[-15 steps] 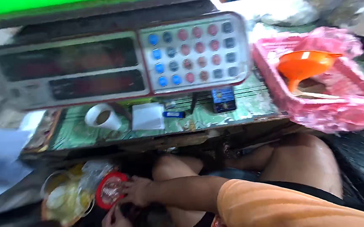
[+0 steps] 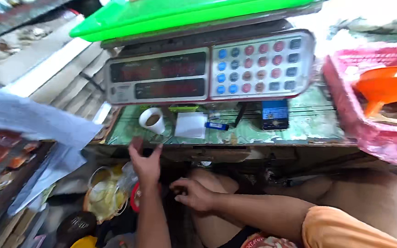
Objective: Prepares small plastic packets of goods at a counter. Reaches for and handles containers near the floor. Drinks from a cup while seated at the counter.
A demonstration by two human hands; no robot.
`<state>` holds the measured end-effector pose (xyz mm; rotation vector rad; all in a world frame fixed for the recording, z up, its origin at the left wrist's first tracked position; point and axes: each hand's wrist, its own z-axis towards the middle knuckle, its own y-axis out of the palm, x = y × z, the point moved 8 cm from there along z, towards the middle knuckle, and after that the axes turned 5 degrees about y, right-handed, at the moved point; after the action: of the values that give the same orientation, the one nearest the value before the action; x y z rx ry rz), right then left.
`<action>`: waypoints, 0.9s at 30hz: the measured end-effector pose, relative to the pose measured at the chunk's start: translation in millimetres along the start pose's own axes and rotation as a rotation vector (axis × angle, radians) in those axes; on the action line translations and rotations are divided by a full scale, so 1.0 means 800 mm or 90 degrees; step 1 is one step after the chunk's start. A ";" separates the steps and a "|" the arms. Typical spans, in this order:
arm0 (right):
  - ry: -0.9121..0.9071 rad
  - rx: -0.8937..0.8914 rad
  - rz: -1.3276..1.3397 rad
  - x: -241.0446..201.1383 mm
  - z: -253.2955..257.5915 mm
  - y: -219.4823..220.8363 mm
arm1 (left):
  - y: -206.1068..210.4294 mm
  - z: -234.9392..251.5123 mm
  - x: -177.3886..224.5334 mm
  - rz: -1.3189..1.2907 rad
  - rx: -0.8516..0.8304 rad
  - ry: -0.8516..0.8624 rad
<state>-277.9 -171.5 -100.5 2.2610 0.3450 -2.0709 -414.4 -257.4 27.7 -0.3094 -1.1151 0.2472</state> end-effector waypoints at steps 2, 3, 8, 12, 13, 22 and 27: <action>0.082 0.028 0.079 0.012 -0.066 -0.068 | 0.031 0.035 0.003 -0.016 -0.031 0.025; 0.125 0.055 0.083 0.028 -0.103 -0.102 | 0.045 0.046 0.002 -0.032 -0.045 0.033; 0.382 0.312 0.142 0.149 -0.291 -0.239 | 0.072 0.068 0.000 -0.010 0.006 -0.023; 0.462 0.409 0.186 0.216 -0.362 -0.269 | 0.074 0.067 -0.003 0.031 0.045 -0.027; 0.473 0.413 0.196 0.229 -0.365 -0.268 | 0.071 0.063 -0.001 0.034 0.056 -0.025; 0.625 0.241 -0.107 0.330 -0.311 -0.266 | 0.040 -0.066 0.120 0.042 0.021 0.117; 0.694 0.098 -0.244 0.389 -0.315 -0.237 | 0.071 -0.167 0.198 -0.074 -0.053 0.301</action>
<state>-46.7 100.5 -363.0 3.4189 0.6966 -0.7161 -229.5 -165.4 85.4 -0.3529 -0.6736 0.0195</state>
